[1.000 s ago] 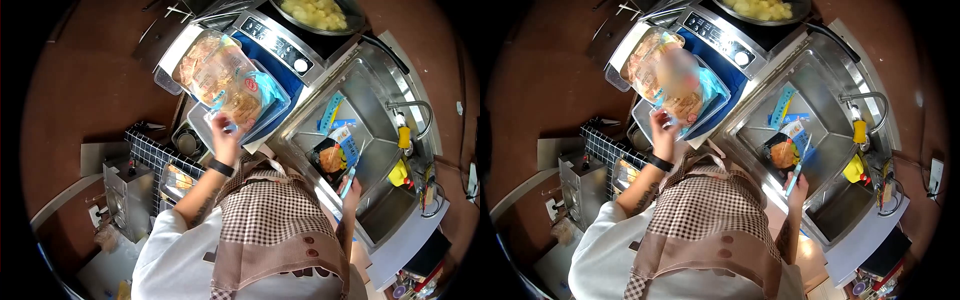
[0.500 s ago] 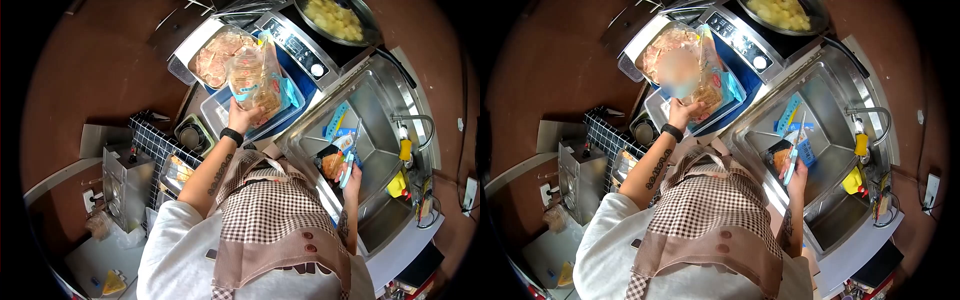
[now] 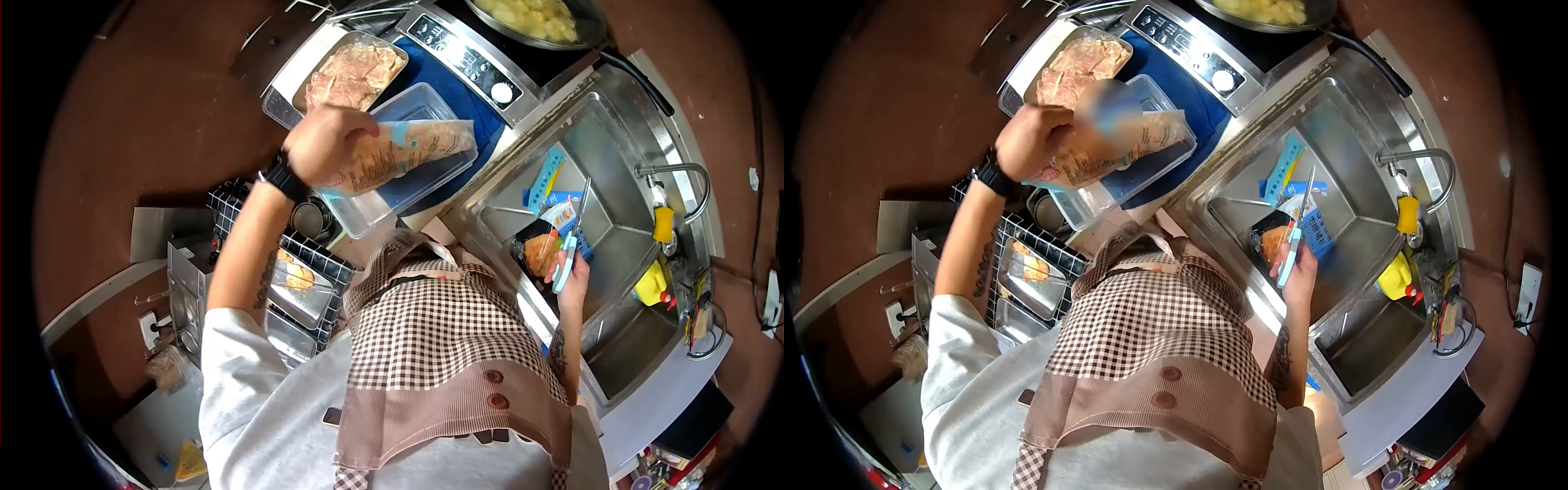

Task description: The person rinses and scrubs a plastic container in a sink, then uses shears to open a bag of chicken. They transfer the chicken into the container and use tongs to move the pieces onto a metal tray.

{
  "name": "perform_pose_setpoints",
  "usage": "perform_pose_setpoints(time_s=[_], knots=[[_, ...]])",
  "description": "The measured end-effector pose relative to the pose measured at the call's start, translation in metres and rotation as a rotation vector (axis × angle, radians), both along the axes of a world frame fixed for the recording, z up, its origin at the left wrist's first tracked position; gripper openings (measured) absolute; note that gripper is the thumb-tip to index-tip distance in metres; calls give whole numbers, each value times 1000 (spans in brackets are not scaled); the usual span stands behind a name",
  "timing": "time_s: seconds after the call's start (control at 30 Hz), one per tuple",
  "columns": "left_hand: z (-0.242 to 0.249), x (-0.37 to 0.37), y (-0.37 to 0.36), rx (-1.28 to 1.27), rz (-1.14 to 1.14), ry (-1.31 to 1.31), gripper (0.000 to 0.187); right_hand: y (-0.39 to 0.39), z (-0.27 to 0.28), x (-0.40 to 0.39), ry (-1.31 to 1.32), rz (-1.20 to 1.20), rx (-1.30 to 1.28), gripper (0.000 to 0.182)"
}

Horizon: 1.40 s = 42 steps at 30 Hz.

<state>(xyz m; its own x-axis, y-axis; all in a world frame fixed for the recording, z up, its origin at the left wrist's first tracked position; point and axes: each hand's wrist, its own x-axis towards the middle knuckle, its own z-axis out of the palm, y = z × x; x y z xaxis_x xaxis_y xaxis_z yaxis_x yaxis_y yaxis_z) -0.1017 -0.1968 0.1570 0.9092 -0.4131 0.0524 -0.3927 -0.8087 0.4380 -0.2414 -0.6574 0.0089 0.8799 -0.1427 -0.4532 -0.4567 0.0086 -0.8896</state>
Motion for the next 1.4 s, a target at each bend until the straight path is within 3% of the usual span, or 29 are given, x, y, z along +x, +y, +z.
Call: perform_pose_setpoints(time_s=[0.07, 0.13, 0.2, 0.27, 0.33, 0.4, 0.47, 0.53, 0.6, 0.67, 0.7, 0.73, 0.9, 1.07, 1.4], knots=[[4, 21, -6, 238, -164, 61, 12, 0, -2, 1, 4, 9, 0, 15], [9, 37, -30, 497, -175, 160, 24, 2, -6, 2, 19, 28, -1, 15], [-35, 55, -41, 704, -261, 209, 28, 6, -9, 9, 29, 44, -6, 14], [-66, 52, -41, 675, -249, 252, 29, 15, 0, 14, 35, 29, 86, 13], [-78, 48, -32, 552, -181, 348, 27, 20, 4, 16, 14, 65, 75, 12], [-85, 24, -14, 77, -22, 143, 30, 18, 4, 12, 23, 96, -3, 12], [-45, -10, 2, -279, 95, 103, 86, 14, 4, 8, 19, 94, -41, 12], [-53, -51, 31, -394, 209, 53, 110, 8, 0, -3, 7, 56, -39, 12], [-83, -83, 41, -152, 199, 50, 94, 3, -5, -7, 8, 46, -88, 18], [-116, -90, 28, 16, 209, 122, 63, 0, -6, -12, 22, 60, -100, 23], [-122, -86, 26, -24, 187, 69, 34, 3, -2, -9, 27, 70, -99, 25], [-125, -84, 26, -85, 222, 70, 27, 4, 1, -7, 13, 85, -102, 25], [-85, -74, 35, 27, 190, -78, 32, 10, 6, 3, -6, 95, -103, 23], [-18, -40, 31, 147, -54, -354, 21, 24, 14, 5, -3, 54, -44, 17], [58, 13, 26, 76, -72, -178, 20, 17, 1, 1, 20, 82, -70, 18]])
